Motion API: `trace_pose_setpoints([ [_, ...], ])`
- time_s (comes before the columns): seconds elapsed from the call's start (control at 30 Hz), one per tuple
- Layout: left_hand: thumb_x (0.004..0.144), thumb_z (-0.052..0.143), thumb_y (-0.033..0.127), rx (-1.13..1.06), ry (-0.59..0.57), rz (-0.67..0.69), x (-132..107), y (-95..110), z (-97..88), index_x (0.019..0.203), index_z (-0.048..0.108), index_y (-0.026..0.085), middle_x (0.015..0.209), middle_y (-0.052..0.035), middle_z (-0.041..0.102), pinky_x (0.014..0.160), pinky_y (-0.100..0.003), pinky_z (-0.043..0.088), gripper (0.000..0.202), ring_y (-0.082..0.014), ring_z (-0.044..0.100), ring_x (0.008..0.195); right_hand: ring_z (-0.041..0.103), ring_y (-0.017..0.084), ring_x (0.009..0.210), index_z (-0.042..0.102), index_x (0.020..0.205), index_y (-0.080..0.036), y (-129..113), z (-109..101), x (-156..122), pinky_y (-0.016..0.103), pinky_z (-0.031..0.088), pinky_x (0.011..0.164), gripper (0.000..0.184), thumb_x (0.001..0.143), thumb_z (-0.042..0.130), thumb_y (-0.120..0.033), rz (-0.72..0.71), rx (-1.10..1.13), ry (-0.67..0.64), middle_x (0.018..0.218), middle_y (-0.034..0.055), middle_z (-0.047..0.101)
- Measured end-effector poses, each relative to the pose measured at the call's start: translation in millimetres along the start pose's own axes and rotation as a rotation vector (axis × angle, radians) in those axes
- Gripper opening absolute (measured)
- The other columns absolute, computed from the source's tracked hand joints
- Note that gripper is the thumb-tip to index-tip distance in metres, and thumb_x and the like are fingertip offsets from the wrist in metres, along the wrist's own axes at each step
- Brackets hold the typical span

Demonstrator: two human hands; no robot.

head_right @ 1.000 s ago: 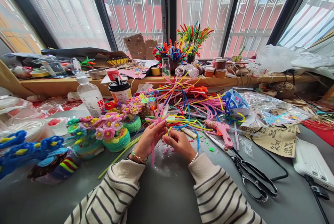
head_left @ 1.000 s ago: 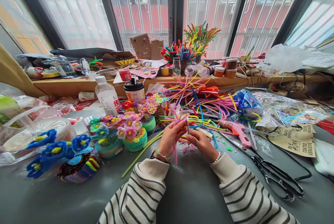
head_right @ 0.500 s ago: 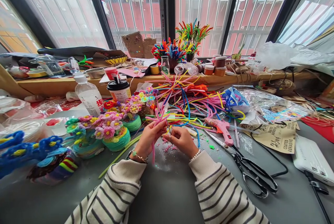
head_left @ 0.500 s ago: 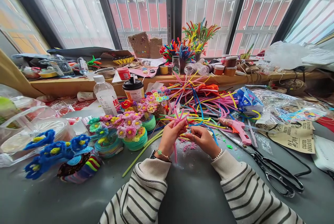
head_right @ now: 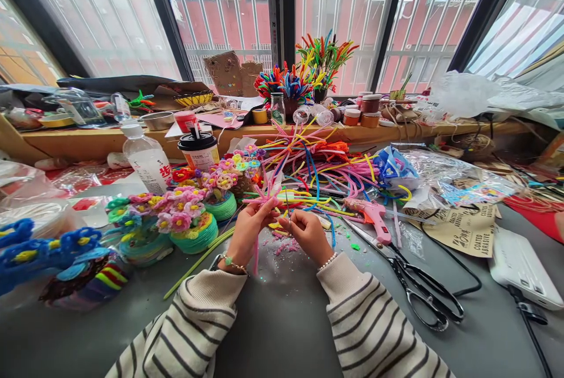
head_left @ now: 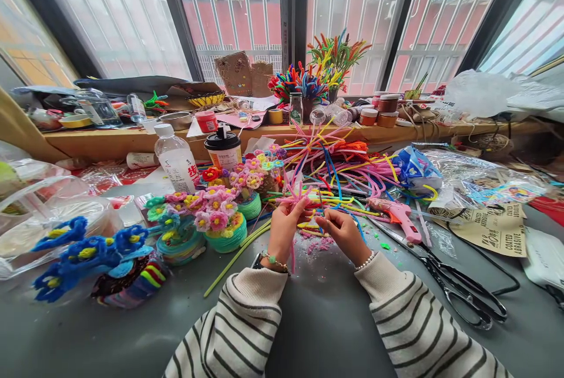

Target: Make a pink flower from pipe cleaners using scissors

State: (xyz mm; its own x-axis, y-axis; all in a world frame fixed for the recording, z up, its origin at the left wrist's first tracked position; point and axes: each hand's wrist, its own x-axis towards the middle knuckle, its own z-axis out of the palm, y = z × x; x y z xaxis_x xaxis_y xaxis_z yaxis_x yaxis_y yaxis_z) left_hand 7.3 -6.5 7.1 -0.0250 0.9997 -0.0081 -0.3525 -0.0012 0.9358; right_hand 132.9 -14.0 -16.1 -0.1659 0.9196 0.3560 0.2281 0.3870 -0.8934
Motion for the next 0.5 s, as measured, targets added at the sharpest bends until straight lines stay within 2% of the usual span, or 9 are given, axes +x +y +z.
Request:
trace_pose_setpoints([
  [0.17,0.072,0.053,0.029,-0.040,0.011,0.023,1.7,-2.7,-0.1,0.077,0.057,0.013,0.066,-0.0034,0.063,0.055,-0.023,0.047,0.017,-0.0124,0.059,0.057,0.028,0.009,0.046,0.029,0.049,-0.021,0.5,-0.6,-0.4,0.023,0.024,0.045,0.041,0.074,0.043,-0.050,-0.003,-0.039,0.008,0.047,-0.0055,0.029],
  [0.27,0.074,0.048,0.030,0.080,0.017,0.051,2.7,-5.2,-1.6,0.071,0.055,0.015,0.055,-0.0005,0.059,0.051,-0.023,0.045,0.017,-0.0126,0.056,0.050,0.028,0.010,0.046,0.029,0.050,-0.021,-0.3,-0.7,-1.4,0.024,0.024,0.045,0.040,0.076,0.042,-0.048,-0.065,-0.158,0.045,0.048,-0.0055,0.028],
  [0.37,0.073,0.051,0.029,0.294,0.074,0.214,2.2,-6.0,-2.5,0.066,0.055,0.018,0.057,0.0001,0.057,0.049,-0.022,0.042,0.014,-0.0111,0.051,0.047,0.033,0.011,0.049,0.032,0.052,-0.020,-3.6,0.5,-3.9,0.024,0.027,0.048,0.038,0.075,0.046,-0.047,-0.204,-0.356,0.028,0.051,-0.0039,0.034],
  [0.43,0.073,0.050,0.026,0.422,0.103,0.373,1.0,-5.5,-2.4,0.073,0.059,0.019,0.073,-0.0023,0.058,0.055,-0.022,0.041,0.011,-0.0104,0.049,0.050,0.039,0.013,0.056,0.036,0.054,-0.020,-6.5,1.6,-6.1,0.025,0.031,0.054,0.035,0.073,0.048,-0.047,-0.298,-0.494,0.011,0.057,-0.0012,0.041],
  [0.5,0.076,0.046,0.025,0.541,0.107,0.485,-0.3,-4.9,-2.4,0.086,0.061,0.021,0.090,-0.0049,0.056,0.061,-0.023,0.041,0.018,-0.0102,0.049,0.054,0.043,0.015,0.063,0.040,0.057,-0.019,-8.8,2.3,-7.9,0.026,0.033,0.058,0.033,0.072,0.049,-0.048,-0.339,-0.611,0.015,0.063,0.0016,0.046],
])
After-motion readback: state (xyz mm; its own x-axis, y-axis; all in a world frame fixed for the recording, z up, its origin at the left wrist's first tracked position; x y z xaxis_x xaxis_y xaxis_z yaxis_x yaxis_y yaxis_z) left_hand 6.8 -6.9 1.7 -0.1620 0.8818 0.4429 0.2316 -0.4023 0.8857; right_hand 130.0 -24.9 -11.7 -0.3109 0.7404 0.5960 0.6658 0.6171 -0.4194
